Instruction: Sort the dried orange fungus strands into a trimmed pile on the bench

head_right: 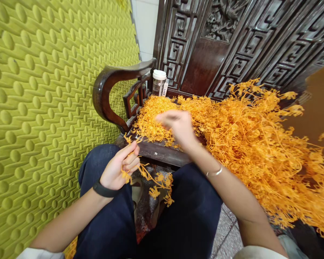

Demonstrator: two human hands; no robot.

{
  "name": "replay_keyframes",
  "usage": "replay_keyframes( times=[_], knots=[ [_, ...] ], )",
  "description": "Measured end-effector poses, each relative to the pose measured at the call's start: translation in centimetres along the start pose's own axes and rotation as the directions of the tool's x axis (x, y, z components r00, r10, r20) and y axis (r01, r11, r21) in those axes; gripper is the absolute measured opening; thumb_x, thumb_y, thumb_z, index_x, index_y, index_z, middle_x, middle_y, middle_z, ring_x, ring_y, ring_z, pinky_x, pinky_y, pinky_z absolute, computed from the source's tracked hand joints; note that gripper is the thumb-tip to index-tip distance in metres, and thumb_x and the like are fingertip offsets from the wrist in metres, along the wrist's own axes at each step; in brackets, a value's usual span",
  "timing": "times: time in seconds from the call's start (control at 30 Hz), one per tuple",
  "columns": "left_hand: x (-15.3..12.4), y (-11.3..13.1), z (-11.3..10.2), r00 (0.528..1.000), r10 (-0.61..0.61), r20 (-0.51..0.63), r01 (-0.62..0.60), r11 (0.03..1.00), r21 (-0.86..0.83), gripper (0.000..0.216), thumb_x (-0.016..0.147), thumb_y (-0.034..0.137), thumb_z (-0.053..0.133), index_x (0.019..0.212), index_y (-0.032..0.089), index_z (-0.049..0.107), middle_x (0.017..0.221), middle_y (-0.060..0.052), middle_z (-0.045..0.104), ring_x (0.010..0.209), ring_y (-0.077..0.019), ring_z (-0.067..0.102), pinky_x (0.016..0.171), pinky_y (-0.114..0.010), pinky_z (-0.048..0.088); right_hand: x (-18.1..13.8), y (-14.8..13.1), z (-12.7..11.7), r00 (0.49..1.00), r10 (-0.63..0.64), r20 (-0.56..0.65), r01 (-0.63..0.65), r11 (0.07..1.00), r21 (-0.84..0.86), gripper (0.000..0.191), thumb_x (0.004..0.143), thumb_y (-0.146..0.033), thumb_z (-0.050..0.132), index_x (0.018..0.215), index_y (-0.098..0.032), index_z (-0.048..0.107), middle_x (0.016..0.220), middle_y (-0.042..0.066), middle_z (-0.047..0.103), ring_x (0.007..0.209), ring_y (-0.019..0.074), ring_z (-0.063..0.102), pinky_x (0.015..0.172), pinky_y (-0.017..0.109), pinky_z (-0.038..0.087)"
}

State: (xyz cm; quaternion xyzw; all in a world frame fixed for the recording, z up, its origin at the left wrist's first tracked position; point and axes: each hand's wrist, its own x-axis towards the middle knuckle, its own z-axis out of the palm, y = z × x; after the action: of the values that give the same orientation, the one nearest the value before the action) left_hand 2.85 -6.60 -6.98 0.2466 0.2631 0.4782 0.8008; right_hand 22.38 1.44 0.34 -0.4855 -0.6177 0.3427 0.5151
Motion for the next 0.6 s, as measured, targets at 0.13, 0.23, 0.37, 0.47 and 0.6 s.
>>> replay_keyframes(
  times=[0.13,0.23,0.37,0.47,0.6],
  knots=[
    [-2.9,-1.1,-2.1,0.988,0.013,-0.154,-0.014,1.000,-0.005,0.032,0.082,0.037,0.061,0.061,0.015,0.050,0.040,0.012,0.012,0.035,-0.0029,0.012,0.034,-0.012,0.020,4.0,4.4,-7.7,0.672,-0.164,-0.722,0.166,0.984,-0.070,0.021,0.067,-0.028,0.062,0.052,-0.020,0.049,0.053,-0.002,0.046,0.047,0.0086,0.037,0.048,0.027,0.029],
    [-4.4,-2.1,-3.0,0.986,-0.063,-0.156,0.066,0.998,0.014,0.034,0.079,0.042,0.063,0.063,0.015,0.051,0.041,0.012,0.015,0.037,-0.0028,0.013,0.037,-0.013,0.019,3.7,9.2,-9.8,0.775,-0.118,-0.621,0.096,0.993,-0.068,0.029,0.064,-0.043,0.066,0.055,-0.020,0.051,0.051,-0.002,0.046,0.049,0.0120,0.044,0.050,0.029,0.035],
    [-4.4,-2.6,-3.1,0.988,-0.081,-0.133,0.090,0.994,0.066,0.033,0.082,0.043,0.059,0.066,0.014,0.053,0.042,0.010,0.021,0.039,-0.0028,0.016,0.041,-0.015,0.018,2.1,12.5,-8.2,0.864,-0.068,-0.498,0.061,0.998,-0.031,0.021,0.064,-0.041,0.069,0.065,-0.021,0.060,0.059,0.000,0.056,0.054,0.0126,0.051,0.055,0.030,0.041],
    [-3.9,-2.6,-3.2,0.988,-0.103,-0.116,0.114,0.989,0.092,0.034,0.084,0.044,0.054,0.069,0.014,0.055,0.042,0.010,0.025,0.039,-0.0026,0.018,0.042,-0.017,0.017,2.4,12.4,-7.4,0.870,-0.120,-0.479,0.126,0.992,-0.019,0.021,0.065,-0.035,0.068,0.078,-0.018,0.063,0.068,0.000,0.059,0.058,0.0119,0.055,0.062,0.030,0.045],
    [-3.4,-2.8,-3.4,0.987,-0.111,-0.118,0.126,0.984,0.124,0.035,0.085,0.045,0.052,0.070,0.014,0.055,0.041,0.010,0.024,0.038,-0.0029,0.018,0.043,-0.019,0.015,3.2,11.4,-7.8,0.886,-0.165,-0.432,0.168,0.985,-0.033,0.017,0.063,-0.025,0.071,0.078,-0.018,0.066,0.072,0.002,0.062,0.061,0.0117,0.056,0.066,0.030,0.045]
  ],
)
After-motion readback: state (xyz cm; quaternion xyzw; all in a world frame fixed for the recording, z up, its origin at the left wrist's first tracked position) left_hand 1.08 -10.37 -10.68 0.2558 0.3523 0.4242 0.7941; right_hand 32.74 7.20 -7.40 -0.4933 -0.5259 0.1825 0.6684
